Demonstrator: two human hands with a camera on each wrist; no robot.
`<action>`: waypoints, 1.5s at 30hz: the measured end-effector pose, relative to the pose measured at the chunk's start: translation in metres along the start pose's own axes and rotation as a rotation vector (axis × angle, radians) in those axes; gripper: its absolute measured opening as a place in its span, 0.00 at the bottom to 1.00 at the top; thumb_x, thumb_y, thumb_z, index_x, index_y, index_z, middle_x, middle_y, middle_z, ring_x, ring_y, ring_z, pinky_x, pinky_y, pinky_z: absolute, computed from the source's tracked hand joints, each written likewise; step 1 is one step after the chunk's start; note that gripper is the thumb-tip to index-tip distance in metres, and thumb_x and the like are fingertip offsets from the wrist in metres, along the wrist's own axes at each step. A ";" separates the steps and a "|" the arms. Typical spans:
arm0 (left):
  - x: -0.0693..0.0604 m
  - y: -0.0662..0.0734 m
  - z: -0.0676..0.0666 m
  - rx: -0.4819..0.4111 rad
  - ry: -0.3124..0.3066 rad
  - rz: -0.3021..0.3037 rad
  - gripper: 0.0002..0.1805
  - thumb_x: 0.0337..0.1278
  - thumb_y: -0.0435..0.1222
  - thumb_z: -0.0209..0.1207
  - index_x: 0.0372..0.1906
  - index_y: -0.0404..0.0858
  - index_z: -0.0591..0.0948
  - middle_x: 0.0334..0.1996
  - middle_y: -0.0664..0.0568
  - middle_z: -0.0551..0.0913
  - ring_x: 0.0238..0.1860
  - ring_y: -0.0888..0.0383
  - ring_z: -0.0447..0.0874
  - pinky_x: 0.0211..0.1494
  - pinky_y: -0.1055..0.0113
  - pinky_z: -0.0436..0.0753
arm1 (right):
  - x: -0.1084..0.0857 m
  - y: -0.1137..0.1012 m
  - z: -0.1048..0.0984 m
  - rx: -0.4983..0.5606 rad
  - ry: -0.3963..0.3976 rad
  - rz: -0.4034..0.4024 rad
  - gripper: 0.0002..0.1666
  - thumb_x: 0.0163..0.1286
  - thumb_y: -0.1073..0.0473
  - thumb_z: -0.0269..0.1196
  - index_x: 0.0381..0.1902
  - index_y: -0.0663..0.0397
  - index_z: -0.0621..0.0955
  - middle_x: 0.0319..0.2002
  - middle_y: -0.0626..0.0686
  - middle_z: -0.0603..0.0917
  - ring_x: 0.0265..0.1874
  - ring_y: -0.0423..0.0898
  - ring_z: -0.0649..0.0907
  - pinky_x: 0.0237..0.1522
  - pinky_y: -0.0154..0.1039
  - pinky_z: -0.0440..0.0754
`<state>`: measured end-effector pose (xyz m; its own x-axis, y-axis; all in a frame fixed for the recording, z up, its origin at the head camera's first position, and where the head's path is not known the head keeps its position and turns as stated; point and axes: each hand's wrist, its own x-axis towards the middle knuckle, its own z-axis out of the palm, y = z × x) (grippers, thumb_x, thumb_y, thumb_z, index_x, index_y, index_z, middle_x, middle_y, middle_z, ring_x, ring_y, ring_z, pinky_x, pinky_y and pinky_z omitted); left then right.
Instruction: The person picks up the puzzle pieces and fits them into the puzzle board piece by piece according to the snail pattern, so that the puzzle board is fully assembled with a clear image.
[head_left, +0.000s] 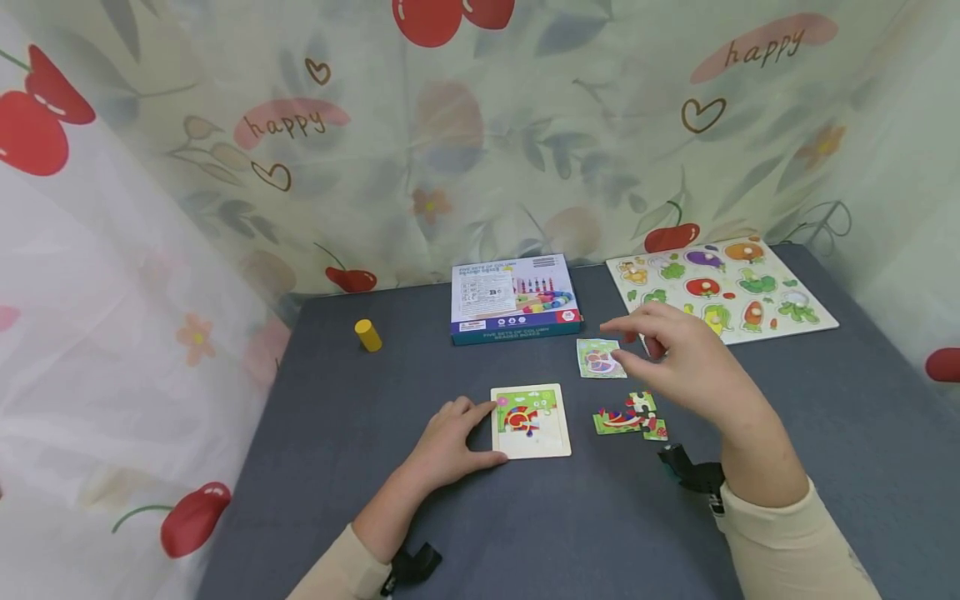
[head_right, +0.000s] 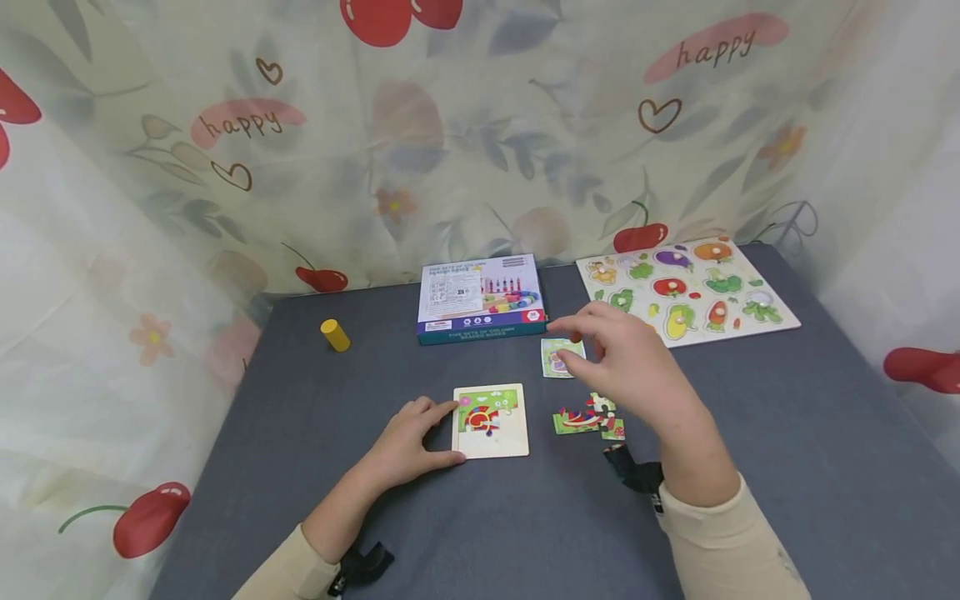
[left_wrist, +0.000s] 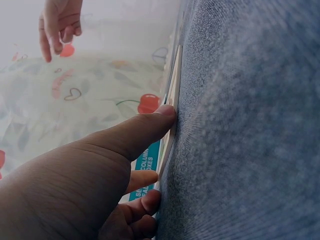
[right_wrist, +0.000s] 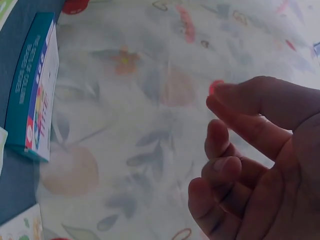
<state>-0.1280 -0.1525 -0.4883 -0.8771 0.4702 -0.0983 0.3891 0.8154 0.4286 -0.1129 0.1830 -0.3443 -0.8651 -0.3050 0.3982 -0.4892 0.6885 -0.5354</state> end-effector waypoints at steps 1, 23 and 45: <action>0.000 0.000 0.000 0.000 0.000 -0.001 0.47 0.53 0.62 0.70 0.75 0.46 0.72 0.40 0.56 0.70 0.39 0.57 0.65 0.45 0.60 0.67 | 0.000 0.003 -0.002 -0.002 -0.012 0.009 0.18 0.64 0.67 0.72 0.52 0.49 0.88 0.35 0.42 0.77 0.24 0.41 0.69 0.29 0.36 0.69; -0.001 -0.001 0.000 0.003 0.011 0.010 0.46 0.54 0.62 0.70 0.75 0.45 0.73 0.40 0.55 0.70 0.40 0.57 0.65 0.45 0.60 0.67 | -0.004 0.081 -0.024 0.192 -0.321 0.300 0.19 0.68 0.63 0.71 0.56 0.60 0.84 0.38 0.51 0.80 0.30 0.46 0.77 0.33 0.37 0.75; 0.001 -0.002 0.001 0.006 0.003 0.000 0.47 0.53 0.63 0.70 0.75 0.46 0.72 0.40 0.56 0.70 0.40 0.57 0.66 0.45 0.60 0.67 | -0.007 0.149 0.029 0.443 -0.733 0.575 0.20 0.64 0.65 0.71 0.51 0.65 0.79 0.23 0.49 0.74 0.20 0.43 0.73 0.28 0.39 0.73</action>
<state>-0.1291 -0.1532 -0.4895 -0.8782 0.4688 -0.0953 0.3905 0.8176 0.4231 -0.1832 0.2691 -0.4484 -0.7635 -0.4345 -0.4778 0.1516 0.5985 -0.7866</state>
